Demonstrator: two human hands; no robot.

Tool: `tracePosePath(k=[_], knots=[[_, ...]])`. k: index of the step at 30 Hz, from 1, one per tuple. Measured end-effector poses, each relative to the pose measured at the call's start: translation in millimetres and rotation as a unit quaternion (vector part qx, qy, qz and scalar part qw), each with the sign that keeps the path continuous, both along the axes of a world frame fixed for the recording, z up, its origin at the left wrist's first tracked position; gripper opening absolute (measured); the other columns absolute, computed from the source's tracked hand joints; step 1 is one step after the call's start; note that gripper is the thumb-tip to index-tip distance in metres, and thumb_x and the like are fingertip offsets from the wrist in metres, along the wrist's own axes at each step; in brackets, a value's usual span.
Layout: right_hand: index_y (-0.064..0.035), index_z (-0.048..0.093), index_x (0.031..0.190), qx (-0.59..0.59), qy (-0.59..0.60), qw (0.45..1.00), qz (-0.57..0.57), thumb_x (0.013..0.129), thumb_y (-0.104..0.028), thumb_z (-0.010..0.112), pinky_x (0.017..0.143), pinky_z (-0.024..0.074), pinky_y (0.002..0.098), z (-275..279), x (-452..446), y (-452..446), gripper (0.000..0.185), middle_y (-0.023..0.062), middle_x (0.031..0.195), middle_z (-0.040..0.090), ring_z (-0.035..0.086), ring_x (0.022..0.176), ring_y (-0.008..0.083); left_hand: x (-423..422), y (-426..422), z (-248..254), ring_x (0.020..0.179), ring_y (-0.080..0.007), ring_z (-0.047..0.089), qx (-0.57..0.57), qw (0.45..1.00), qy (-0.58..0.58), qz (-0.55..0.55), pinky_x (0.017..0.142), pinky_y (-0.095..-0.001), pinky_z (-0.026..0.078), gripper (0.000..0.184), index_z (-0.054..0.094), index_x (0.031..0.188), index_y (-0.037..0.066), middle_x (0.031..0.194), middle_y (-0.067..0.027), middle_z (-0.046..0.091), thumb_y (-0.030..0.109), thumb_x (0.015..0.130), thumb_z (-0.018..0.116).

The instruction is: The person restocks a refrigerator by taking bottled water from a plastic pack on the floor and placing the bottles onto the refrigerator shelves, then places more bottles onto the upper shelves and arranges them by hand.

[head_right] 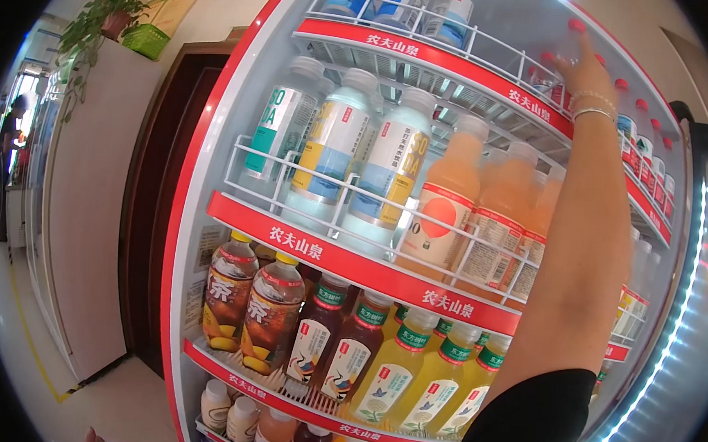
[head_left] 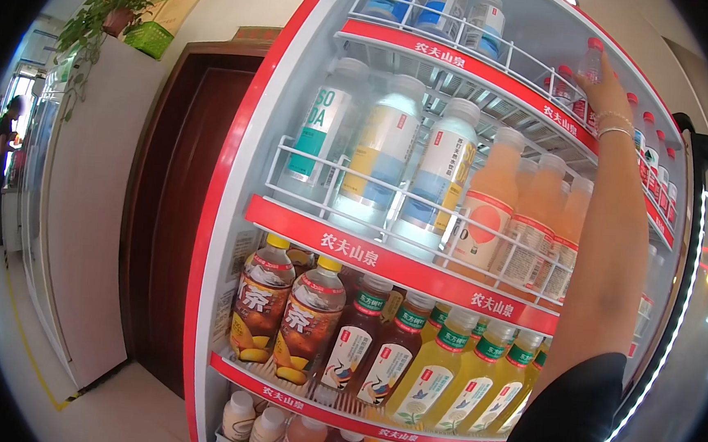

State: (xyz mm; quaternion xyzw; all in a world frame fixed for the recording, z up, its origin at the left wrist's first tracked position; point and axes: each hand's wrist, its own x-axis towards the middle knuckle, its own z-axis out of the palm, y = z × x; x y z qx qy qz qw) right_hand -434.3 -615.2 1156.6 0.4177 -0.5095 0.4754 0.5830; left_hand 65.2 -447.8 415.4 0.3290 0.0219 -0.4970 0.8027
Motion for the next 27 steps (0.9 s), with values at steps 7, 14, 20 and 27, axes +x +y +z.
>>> tracePosePath(k=[7, 14, 20, 27], knots=[[-0.0326, 0.027, 0.147, -0.022, -0.093, 0.993, -0.067, 0.079, -0.053, 0.064, 0.101, 0.0403, 0.0460, -28, 38, 14, 0.080, 0.0207, 0.137, 0.047, 0.047, 0.125, 0.0398, -3, 4, 5, 0.040, -0.0072, 0.034, 0.049, 0.999, -0.001, 0.012, 0.036, -0.0203, 0.029, 0.038, 0.039, 0.063, 0.019, 0.051, 0.0060, 0.038, 0.029, 0.097, 0.053], [-0.0228, 0.042, 0.138, -0.027, -0.103, 0.992, -0.072, 0.083, -0.047, 0.063, 0.098, 0.0449, 0.0447, -4, 22, -2, 0.064, 0.0239, 0.131, 0.049, 0.053, 0.119, 0.0369, 6, 19, 7, 0.040, -0.0064, 0.028, 0.047, 0.999, 0.003, 0.015, 0.035, -0.0191, 0.026, 0.039, 0.035, 0.063, 0.020, 0.051, 0.0068, 0.034, 0.029, 0.098, 0.051], [-0.0173, 0.054, 0.126, -0.015, -0.053, 0.995, -0.087, 0.089, -0.037, 0.056, 0.094, 0.0476, 0.0454, -16, 19, 2, 0.042, 0.0218, 0.125, 0.054, 0.056, 0.114, 0.0378, 7, 43, 1, 0.040, -0.0056, 0.028, 0.010, 1.000, 0.011, 0.015, 0.035, -0.0192, 0.024, 0.042, 0.032, 0.062, 0.020, 0.050, 0.0072, 0.033, 0.028, 0.100, 0.049], [-0.0162, 0.064, 0.114, 0.027, 0.112, 0.982, -0.151, 0.095, -0.036, 0.042, 0.092, 0.0475, 0.0445, -59, 20, 6, 0.035, 0.0180, 0.111, 0.064, 0.059, 0.105, 0.0378, 6, 58, -22, 0.039, -0.0043, 0.029, 0.028, 0.999, 0.031, -0.006, 0.034, -0.0171, 0.025, 0.041, 0.034, 0.062, 0.021, 0.050, 0.0072, 0.035, 0.031, 0.099, 0.050]])
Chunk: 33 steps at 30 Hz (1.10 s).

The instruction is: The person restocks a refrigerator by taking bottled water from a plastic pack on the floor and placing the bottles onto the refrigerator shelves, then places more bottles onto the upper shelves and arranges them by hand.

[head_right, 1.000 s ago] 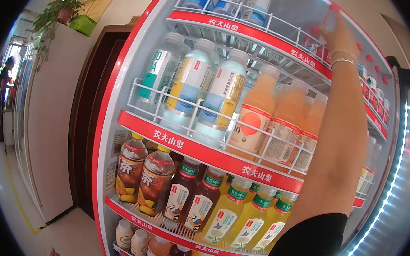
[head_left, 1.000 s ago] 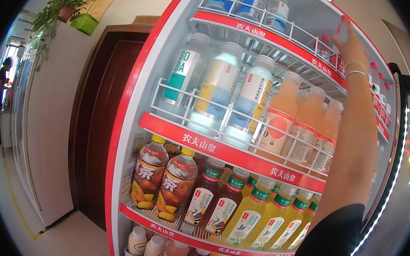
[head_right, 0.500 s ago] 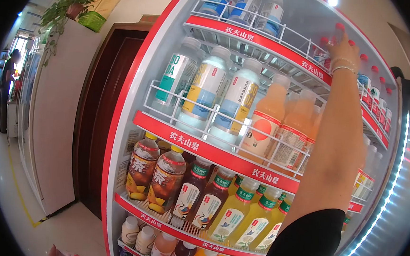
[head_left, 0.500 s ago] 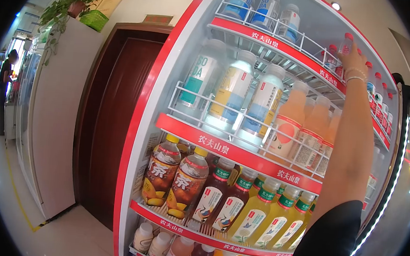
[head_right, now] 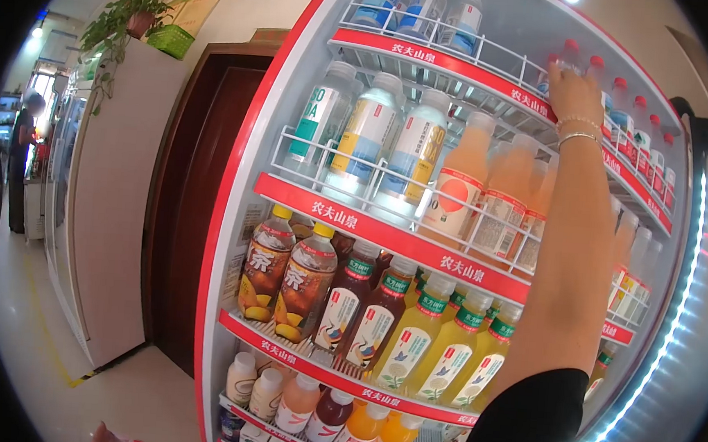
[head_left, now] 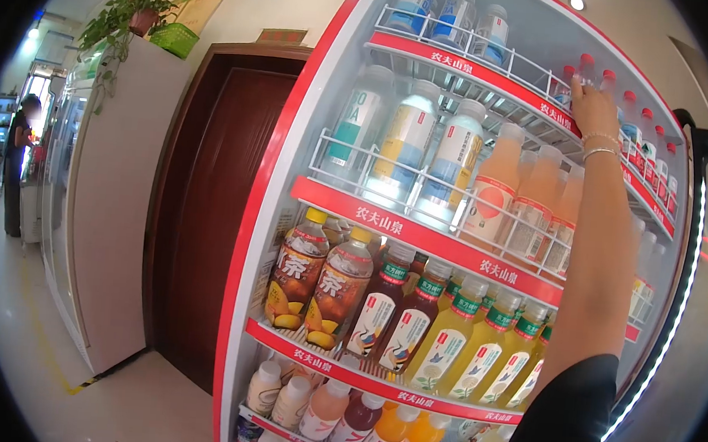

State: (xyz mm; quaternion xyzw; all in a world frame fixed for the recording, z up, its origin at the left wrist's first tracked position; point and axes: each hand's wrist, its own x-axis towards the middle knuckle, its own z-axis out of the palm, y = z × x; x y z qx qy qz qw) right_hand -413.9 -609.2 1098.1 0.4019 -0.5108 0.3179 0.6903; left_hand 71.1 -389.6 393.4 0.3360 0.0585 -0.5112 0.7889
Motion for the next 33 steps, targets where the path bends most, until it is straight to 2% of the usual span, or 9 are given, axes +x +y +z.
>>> tracePosePath(k=[3, 6, 8, 9, 11, 14, 18, 23, 33], knots=[[-0.0141, 0.067, 0.110, -0.129, -0.010, 0.984, 0.122, 0.095, -0.033, 0.046, 0.091, 0.0476, 0.0430, -18, 6, -4, 0.032, 0.0167, 0.111, 0.064, 0.059, 0.104, 0.0367, 12, 14, -9, 0.039, -0.0044, 0.028, -0.031, 0.996, 0.049, -0.061, 0.033, -0.0174, 0.026, 0.043, 0.034, 0.061, 0.022, 0.050, 0.0077, 0.031, 0.035, 0.100, 0.046], [-0.0115, 0.068, 0.109, -0.103, 0.139, 0.936, 0.305, 0.093, -0.030, 0.053, 0.089, 0.0482, 0.0389, -44, 50, 16, 0.029, 0.0164, 0.111, 0.064, 0.061, 0.102, 0.0308, 19, 26, -5, 0.040, -0.0049, 0.027, -0.025, 0.995, 0.038, -0.092, 0.034, -0.0174, 0.025, 0.044, 0.032, 0.061, 0.022, 0.051, 0.0077, 0.029, 0.037, 0.101, 0.043], [-0.0082, 0.065, 0.115, 0.104, 0.028, 0.826, 0.553, 0.093, -0.025, 0.056, 0.093, 0.0452, 0.0343, -121, 128, 47, 0.029, 0.0114, 0.107, 0.067, 0.061, 0.102, 0.0208, 21, 29, 7, 0.040, -0.0048, 0.028, -0.012, 0.993, 0.003, -0.119, 0.034, -0.0172, 0.025, 0.043, 0.032, 0.062, 0.022, 0.051, 0.0074, 0.030, 0.037, 0.101, 0.043], [-0.0060, 0.062, 0.119, 0.313, 0.028, 0.681, 0.661, 0.094, -0.024, 0.055, 0.093, 0.0446, 0.0320, -157, 145, 40, 0.031, 0.0073, 0.112, 0.065, 0.057, 0.108, 0.0152, 23, 30, 16, 0.040, -0.0052, 0.028, -0.008, 0.989, 0.009, -0.149, 0.034, -0.0171, 0.025, 0.042, 0.033, 0.063, 0.021, 0.051, 0.0070, 0.029, 0.035, 0.101, 0.043], [-0.0034, 0.056, 0.123, 0.410, 0.269, 0.698, 0.521, 0.096, -0.024, 0.050, 0.094, 0.0443, 0.0328, -284, 176, 38, 0.034, 0.0085, 0.124, 0.058, 0.054, 0.114, 0.0199, 22, 31, 37, 0.040, -0.0053, 0.028, -0.009, 0.985, 0.022, -0.173, 0.035, -0.0171, 0.026, 0.042, 0.034, 0.063, 0.021, 0.052, 0.0067, 0.029, 0.035, 0.101, 0.043], [-0.0020, 0.057, 0.118, 0.771, 0.256, 0.312, 0.493, 0.097, -0.024, 0.046, 0.093, 0.0450, 0.0386, -451, 265, 62, 0.032, 0.0141, 0.115, 0.058, 0.056, 0.109, 0.0292, 28, 36, 43, 0.042, -0.0053, 0.030, -0.046, 0.973, 0.017, -0.226, 0.035, -0.0174, 0.027, 0.041, 0.035, 0.063, 0.020, 0.053, 0.0063, 0.030, 0.035, 0.101, 0.043], [-0.0030, 0.062, 0.112, 0.869, 0.143, 0.080, 0.467, 0.095, -0.021, 0.047, 0.094, 0.0448, 0.0397, -662, 353, 75, 0.029, 0.0175, 0.112, 0.061, 0.058, 0.107, 0.0296, 37, 45, 53, 0.044, -0.0056, 0.033, -0.076, 0.953, -0.002, -0.292, 0.037, -0.0177, 0.029, 0.038, 0.039, 0.066, 0.019, 0.055, 0.0065, 0.034, 0.034, 0.101, 0.044], [-0.0036, 0.062, 0.111, 0.885, 0.159, 0.133, 0.418, 0.093, -0.020, 0.048, 0.093, 0.0453, 0.0399, -775, 409, 99, 0.029, 0.0171, 0.110, 0.062, 0.058, 0.105, 0.0296, 32, 51, 64, 0.049, -0.0061, 0.039, -0.052, 0.954, -0.049, -0.290, 0.042, -0.0188, 0.034, 0.024, 0.054, 0.082, 0.016, 0.059, 0.0064, 0.041, 0.032, 0.099, 0.047], [-0.0047, 0.064, 0.109, 0.905, 0.174, 0.174, 0.346, 0.090, -0.020, 0.050, 0.091, 0.0464, 0.0403, -803, 412, 102, 0.029, 0.0164, 0.107, 0.063, 0.060, 0.102, 0.0295, 38, 46, 56, 0.052, -0.0071, 0.046, -0.161, 0.909, -0.025, -0.384, 0.045, -0.0202, 0.038, 0.017, 0.057, 0.088, 0.013, 0.064, 0.0040, 0.050, 0.025, 0.097, 0.050]])
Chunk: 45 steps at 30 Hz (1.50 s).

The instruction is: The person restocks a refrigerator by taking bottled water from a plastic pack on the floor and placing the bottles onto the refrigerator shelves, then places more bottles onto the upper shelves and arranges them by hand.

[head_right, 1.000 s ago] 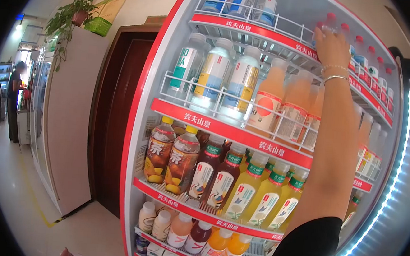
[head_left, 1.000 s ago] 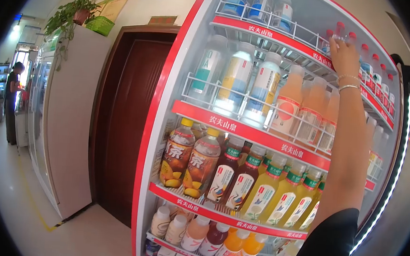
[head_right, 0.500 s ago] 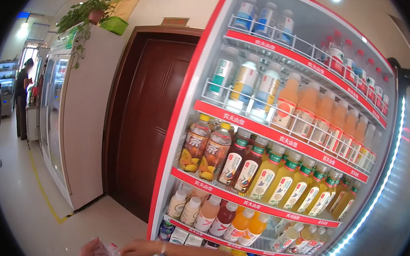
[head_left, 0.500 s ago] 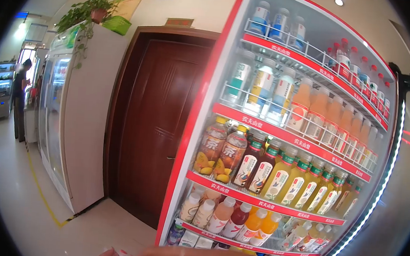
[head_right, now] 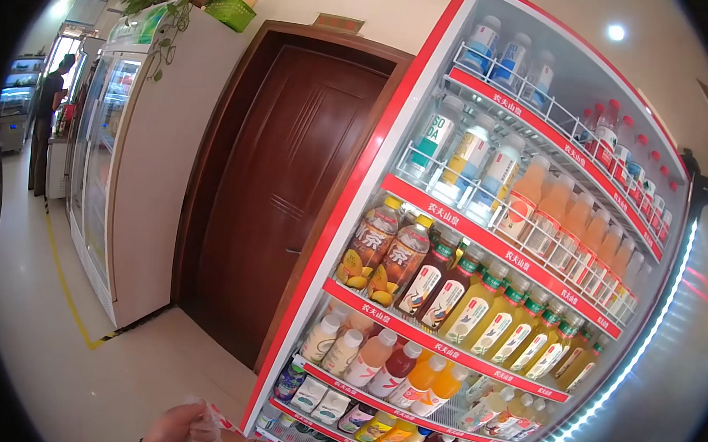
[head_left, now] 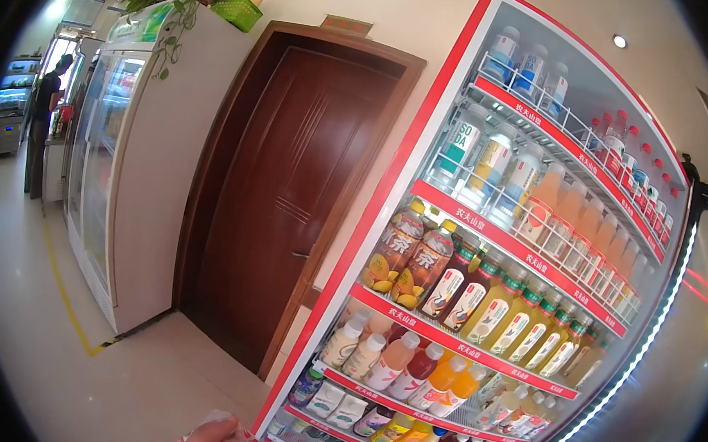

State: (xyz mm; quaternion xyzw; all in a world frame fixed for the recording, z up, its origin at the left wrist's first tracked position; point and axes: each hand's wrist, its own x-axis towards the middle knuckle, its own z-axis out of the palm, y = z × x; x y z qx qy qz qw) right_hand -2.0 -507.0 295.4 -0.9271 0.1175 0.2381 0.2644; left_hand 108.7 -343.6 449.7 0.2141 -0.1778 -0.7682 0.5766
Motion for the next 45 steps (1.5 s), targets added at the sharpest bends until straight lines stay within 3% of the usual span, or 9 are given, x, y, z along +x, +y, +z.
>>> tracePosePath(k=[19, 26, 27, 28, 30, 31, 32, 37, 45], knots=[[-0.0068, 0.066, 0.107, -0.003, -0.015, 1.000, -0.017, 0.084, -0.019, 0.052, 0.088, 0.0484, 0.0410, -32, 1, 9, 0.029, 0.0152, 0.102, 0.066, 0.063, 0.097, 0.0294, 1, 9, 55, 0.051, -0.0063, 0.040, 0.085, 0.987, -0.131, 0.032, 0.044, -0.0195, 0.034, 0.025, 0.050, 0.076, 0.018, 0.059, 0.0075, 0.041, 0.032, 0.097, 0.051], [-0.0102, 0.066, 0.107, -0.019, -0.105, 0.993, -0.047, 0.079, -0.019, 0.055, 0.079, 0.0517, 0.0430, -71, -43, 19, 0.032, 0.0126, 0.092, 0.068, 0.066, 0.086, 0.0307, 24, -7, 7, 0.052, -0.0099, 0.042, 0.058, 0.985, -0.145, 0.070, 0.045, -0.0254, 0.034, 0.028, 0.049, 0.073, 0.012, 0.060, 0.0031, 0.043, 0.028, 0.096, 0.048], [-0.0106, 0.063, 0.114, 0.060, -0.132, 0.987, -0.067, 0.076, -0.024, 0.060, 0.081, 0.0516, 0.0418, -4, -43, 35, 0.040, 0.0159, 0.098, 0.068, 0.065, 0.092, 0.0307, 23, 5, 9, 0.052, -0.0103, 0.043, 0.106, 0.968, -0.194, 0.121, 0.045, -0.0261, 0.034, 0.026, 0.049, 0.073, 0.012, 0.060, 0.0029, 0.044, 0.026, 0.095, 0.049], [-0.0114, 0.060, 0.120, -0.028, -0.080, 0.994, -0.073, 0.076, -0.030, 0.063, 0.084, 0.0502, 0.0419, 13, -43, 33, 0.048, 0.0170, 0.098, 0.067, 0.064, 0.095, 0.0301, 29, 2, 7, 0.051, -0.0099, 0.042, 0.118, 0.974, -0.160, 0.107, 0.045, -0.0258, 0.034, 0.026, 0.048, 0.073, 0.013, 0.059, 0.0035, 0.043, 0.026, 0.095, 0.051], [-0.0144, 0.061, 0.120, -0.099, -0.241, 0.956, -0.133, 0.077, -0.041, 0.066, 0.082, 0.0500, 0.0434, -5, -44, 25, 0.051, 0.0179, 0.100, 0.066, 0.063, 0.093, 0.0322, 35, 0, 3, 0.050, -0.0092, 0.041, 0.066, 0.986, -0.132, 0.080, 0.044, -0.0243, 0.032, 0.029, 0.048, 0.073, 0.013, 0.058, 0.0035, 0.043, 0.029, 0.097, 0.050], [-0.0115, 0.060, 0.119, 0.011, -0.248, 0.949, -0.195, 0.079, -0.041, 0.064, 0.081, 0.0499, 0.0442, 32, -43, 29, 0.050, 0.0198, 0.097, 0.065, 0.063, 0.093, 0.0332, 39, 0, 5, 0.049, -0.0089, 0.039, 0.073, 0.989, -0.113, 0.067, 0.044, -0.0240, 0.031, 0.030, 0.048, 0.073, 0.012, 0.058, 0.0039, 0.042, 0.030, 0.098, 0.049], [-0.0069, 0.059, 0.116, -0.110, -0.275, 0.936, -0.190, 0.085, -0.032, 0.058, 0.080, 0.0507, 0.0434, -42, -43, 15, 0.040, 0.0207, 0.097, 0.063, 0.062, 0.092, 0.0354, 41, 0, 4, 0.049, -0.0086, 0.038, 0.072, 0.992, -0.091, 0.054, 0.044, -0.0237, 0.030, 0.031, 0.048, 0.073, 0.012, 0.058, 0.0044, 0.041, 0.030, 0.098, 0.048], [-0.0001, 0.056, 0.111, -0.311, -0.224, 0.897, -0.220, 0.087, -0.010, 0.049, 0.072, 0.0539, 0.0411, -28, -38, 30, 0.027, 0.0173, 0.113, 0.056, 0.063, 0.095, 0.0276, 42, -3, 21, 0.047, -0.0030, 0.025, 0.012, 0.990, -0.133, 0.049, 0.042, -0.0191, 0.021, 0.033, 0.044, 0.079, 0.009, 0.059, 0.0073, 0.030, 0.032, 0.102, 0.040], [-0.0024, 0.057, 0.100, -0.259, -0.120, 0.921, -0.267, 0.085, -0.012, 0.051, 0.062, 0.0535, 0.0408, -63, -33, 13, 0.018, 0.0136, 0.090, 0.066, 0.068, 0.069, 0.0280, 29, -6, 22, 0.047, -0.0023, 0.024, 0.046, 0.985, -0.162, 0.032, 0.043, -0.0191, 0.019, 0.034, 0.042, 0.077, 0.009, 0.059, 0.0074, 0.029, 0.033, 0.102, 0.040]])
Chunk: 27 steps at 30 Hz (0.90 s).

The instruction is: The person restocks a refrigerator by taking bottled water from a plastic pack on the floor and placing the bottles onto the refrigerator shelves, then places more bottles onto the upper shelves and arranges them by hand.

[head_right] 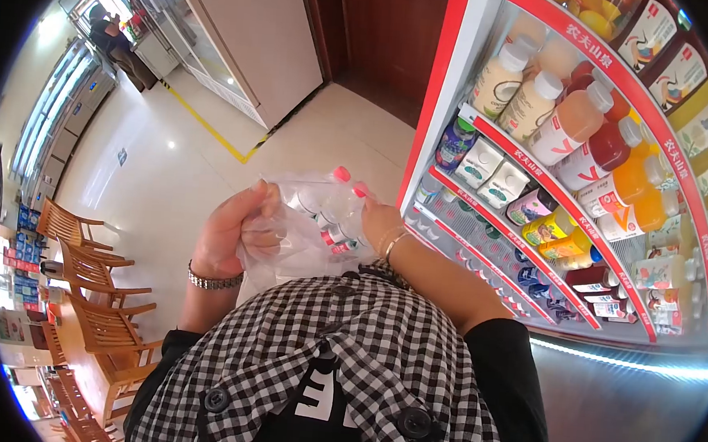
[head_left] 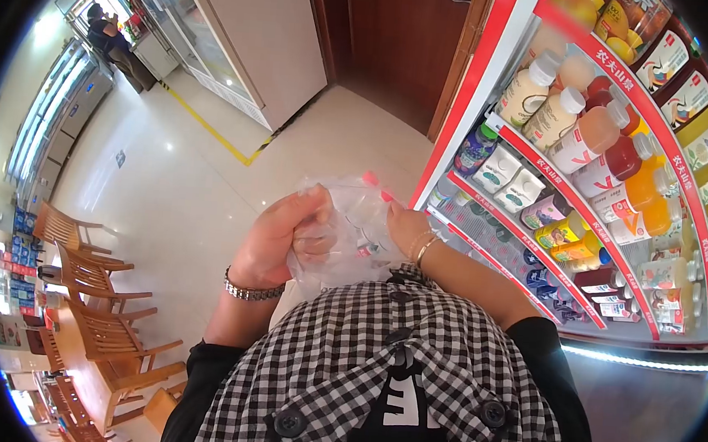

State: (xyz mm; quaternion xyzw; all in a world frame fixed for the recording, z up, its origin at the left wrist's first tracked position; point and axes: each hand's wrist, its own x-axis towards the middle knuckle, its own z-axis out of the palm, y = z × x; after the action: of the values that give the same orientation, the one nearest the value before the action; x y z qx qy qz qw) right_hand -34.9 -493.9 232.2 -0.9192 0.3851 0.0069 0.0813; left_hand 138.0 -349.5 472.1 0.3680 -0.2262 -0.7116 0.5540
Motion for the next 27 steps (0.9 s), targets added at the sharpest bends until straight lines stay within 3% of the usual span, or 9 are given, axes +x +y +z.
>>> tracePosePath(k=[2, 8, 14, 17, 20, 22, 24, 26, 27], knots=[[-0.0041, 0.058, 0.096, 0.026, 0.000, 0.999, -0.022, 0.086, -0.012, 0.050, 0.060, 0.0531, 0.0402, 9, -1, -1, 0.015, 0.0116, 0.082, 0.067, 0.068, 0.070, 0.0280, 3, 2, -2, 0.047, -0.0022, 0.023, 0.016, 1.000, 0.015, 0.005, 0.043, -0.0187, 0.019, 0.034, 0.041, 0.077, 0.010, 0.058, 0.0077, 0.029, 0.033, 0.101, 0.040], [-0.0078, 0.060, 0.089, 0.010, 0.093, 0.972, 0.217, 0.080, -0.025, 0.066, 0.067, 0.0523, 0.0379, 39, -42, 5, 0.020, 0.0091, 0.084, 0.066, 0.067, 0.082, 0.0281, 14, 11, -9, 0.044, -0.0020, 0.022, 0.001, 0.998, 0.051, 0.020, 0.040, -0.0182, 0.019, 0.034, 0.040, 0.076, 0.010, 0.056, 0.0085, 0.028, 0.034, 0.101, 0.040], [-0.0108, 0.062, 0.092, 0.089, -0.073, 0.985, 0.129, 0.072, -0.034, 0.076, 0.068, 0.0501, 0.0368, 113, -78, 12, 0.033, 0.0061, 0.087, 0.065, 0.064, 0.080, 0.0267, 20, 18, 10, 0.043, -0.0014, 0.024, -0.049, 0.996, 0.079, 0.009, 0.039, -0.0176, 0.019, 0.033, 0.040, 0.079, 0.010, 0.056, 0.0071, 0.032, 0.034, 0.101, 0.041], [-0.0097, 0.062, 0.097, 0.095, -0.268, 0.956, 0.069, 0.072, -0.033, 0.076, 0.068, 0.0493, 0.0374, 139, -94, 15, 0.036, 0.0066, 0.084, 0.063, 0.063, 0.076, 0.0256, 14, 11, 23, 0.043, -0.0014, 0.025, -0.059, 0.993, 0.098, 0.010, 0.040, -0.0178, 0.020, 0.033, 0.041, 0.080, 0.010, 0.057, 0.0067, 0.034, 0.035, 0.101, 0.041], [-0.0078, 0.063, 0.098, 0.075, -0.400, 0.913, 0.003, 0.075, -0.030, 0.075, 0.074, 0.0492, 0.0381, 178, -110, 14, 0.035, 0.0081, 0.087, 0.060, 0.062, 0.082, 0.0252, 4, 0, 24, 0.042, -0.0018, 0.025, -0.065, 0.996, 0.060, -0.026, 0.040, -0.0183, 0.022, 0.033, 0.041, 0.079, 0.010, 0.057, 0.0064, 0.035, 0.035, 0.101, 0.040], [-0.0069, 0.060, 0.104, -0.040, -0.503, 0.863, -0.005, 0.080, -0.029, 0.071, 0.084, 0.0487, 0.0395, 186, -134, -3, 0.034, 0.0084, 0.093, 0.059, 0.060, 0.091, 0.0259, -2, -8, 23, 0.043, -0.0030, 0.028, -0.058, 0.996, 0.048, -0.040, 0.040, -0.0193, 0.024, 0.032, 0.043, 0.081, 0.010, 0.057, 0.0062, 0.035, 0.035, 0.101, 0.040], [-0.0075, 0.057, 0.104, 0.071, -0.723, 0.684, -0.070, 0.088, -0.039, 0.063, 0.097, 0.0433, 0.0446, 208, -148, -7, 0.036, 0.0062, 0.107, 0.057, 0.054, 0.107, 0.0261, -6, -14, 19, 0.043, -0.0043, 0.030, -0.031, 0.998, 0.042, -0.033, 0.040, -0.0205, 0.025, 0.031, 0.046, 0.083, 0.010, 0.057, 0.0060, 0.036, 0.035, 0.101, 0.041], [-0.0096, 0.052, 0.113, 0.166, -0.867, 0.463, -0.075, 0.090, -0.050, 0.056, 0.095, 0.0449, 0.0476, 251, -175, 1, 0.046, 0.0051, 0.100, 0.059, 0.057, 0.099, 0.0259, -1, -19, 12, 0.043, -0.0057, 0.032, -0.008, 0.999, 0.044, -0.020, 0.039, -0.0216, 0.027, 0.030, 0.048, 0.086, 0.011, 0.057, 0.0060, 0.036, 0.037, 0.100, 0.041], [-0.0103, 0.052, 0.112, 0.163, -0.883, 0.439, -0.031, 0.090, -0.053, 0.054, 0.094, 0.0451, 0.0485, 275, -200, -1, 0.048, 0.0051, 0.101, 0.059, 0.057, 0.100, 0.0257, 2, -23, 9, 0.044, -0.0065, 0.033, 0.013, 0.999, 0.043, -0.010, 0.039, -0.0222, 0.027, 0.030, 0.050, 0.088, 0.011, 0.056, 0.0058, 0.036, 0.038, 0.100, 0.041]])
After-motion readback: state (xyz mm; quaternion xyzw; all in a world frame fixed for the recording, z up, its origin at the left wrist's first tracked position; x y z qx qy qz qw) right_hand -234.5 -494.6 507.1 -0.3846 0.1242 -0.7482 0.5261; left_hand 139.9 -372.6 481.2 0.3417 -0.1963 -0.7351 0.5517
